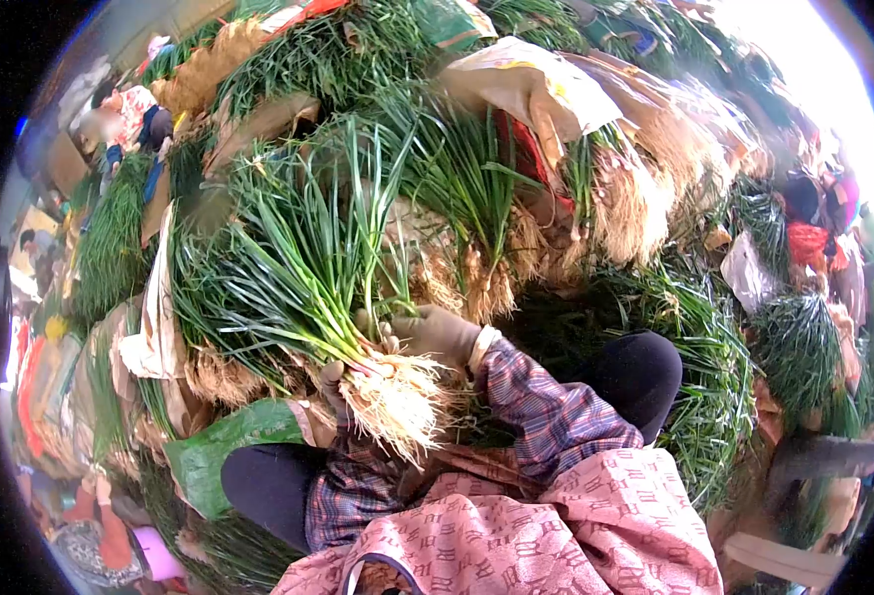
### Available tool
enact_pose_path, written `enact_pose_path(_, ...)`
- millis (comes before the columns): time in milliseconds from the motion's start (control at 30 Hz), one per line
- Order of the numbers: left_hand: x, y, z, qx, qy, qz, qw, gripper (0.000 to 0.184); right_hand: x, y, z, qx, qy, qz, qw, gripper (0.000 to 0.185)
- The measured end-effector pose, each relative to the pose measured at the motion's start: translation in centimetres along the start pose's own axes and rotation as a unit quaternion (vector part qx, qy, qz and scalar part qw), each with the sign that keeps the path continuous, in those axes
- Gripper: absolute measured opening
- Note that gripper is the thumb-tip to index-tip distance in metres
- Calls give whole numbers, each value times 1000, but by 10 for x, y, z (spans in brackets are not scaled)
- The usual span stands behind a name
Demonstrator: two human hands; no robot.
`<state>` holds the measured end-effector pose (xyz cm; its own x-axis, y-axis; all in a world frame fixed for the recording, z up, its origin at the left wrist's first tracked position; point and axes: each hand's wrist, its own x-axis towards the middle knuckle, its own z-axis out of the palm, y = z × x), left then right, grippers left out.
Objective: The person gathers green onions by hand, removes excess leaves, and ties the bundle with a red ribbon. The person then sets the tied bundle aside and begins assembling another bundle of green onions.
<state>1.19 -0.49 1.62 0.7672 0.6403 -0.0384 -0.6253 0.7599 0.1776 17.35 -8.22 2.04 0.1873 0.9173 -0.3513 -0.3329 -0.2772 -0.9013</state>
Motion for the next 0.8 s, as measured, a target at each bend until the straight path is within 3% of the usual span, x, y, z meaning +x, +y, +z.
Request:
enact_pose_path(67, 7, 16, -17, 26, -117, -101, 988, 59, -12, -17, -29, -200, -46, -22, 978, 38)
enact_pose_path(100, 6, 20, -19, 20, -137, -107, 985, 59, -18, -21, -42, -216, -16, 36, 976, 40)
enact_pose_path(133, 6, 19, -22, 10, -144, -105, 984, 58, -27, -23, -50, -331, 78, 24, 940, 41)
enact_pose_path(167, 5, 18, -21, 2, -148, -102, 984, 58, -43, -36, -57, -451, 91, 68, 886, 42)
enact_pose_path(200, 4, 16, -19, -4, -151, -99, 984, 57, -45, -31, -75, -601, 50, 106, 791, 40)
enact_pose_path(233, 5, 17, -15, -5, -158, -99, 982, 57, -53, -24, -89, -683, 1, 240, 689, 41)
enact_pose_path(267, 6, 18, -11, -13, -170, -99, 980, 56, -53, 8, -126, -751, -110, 301, 577, 47)
enact_pose_path(333, 8, 16, -7, -16, -186, -98, 977, 55, -43, 52, -195, -705, -156, 316, 616, 58)
enact_pose_path(433, 13, 6, -12, -13, -190, -95, 977, 53, -36, -17, -147, -539, 202, 222, 787, 63)
enact_pose_path(467, 14, 0, -14, -10, -193, -93, 977, 53, -19, -17, -151, -482, 288, 197, 803, 69)
enact_pose_path(533, 14, -8, -13, 8, -181, -88, 980, 51, 10, -25, -152, -430, 327, 218, 813, 66)
enact_pose_path(600, 14, -13, -4, 52, -124, -99, 986, 53, 41, 9, -170, -352, 449, 146, 808, 57)
enact_pose_path(633, 8, -13, 13, 86, -52, -65, 993, 54, 38, 3, -155, -353, 488, 102, 792, 47)
enact_pose_path(667, 17, -8, -22, 116, -36, -72, 990, 59, 34, -7, -139, -350, 495, 65, 792, 40)
enact_pose_path(733, 20, -15, -14, 109, -2, -72, 991, 62, 25, -13, -107, -248, 451, -28, 857, 36)
enact_pose_path(767, 24, -4, -30, 152, -74, -120, 978, 65, 15, -25, -83, -248, 406, -20, 879, 34)
enact_pose_path(800, 24, -12, -29, 161, -58, -108, 979, 62, 10, -29, -59, -245, 360, -8, 900, 33)
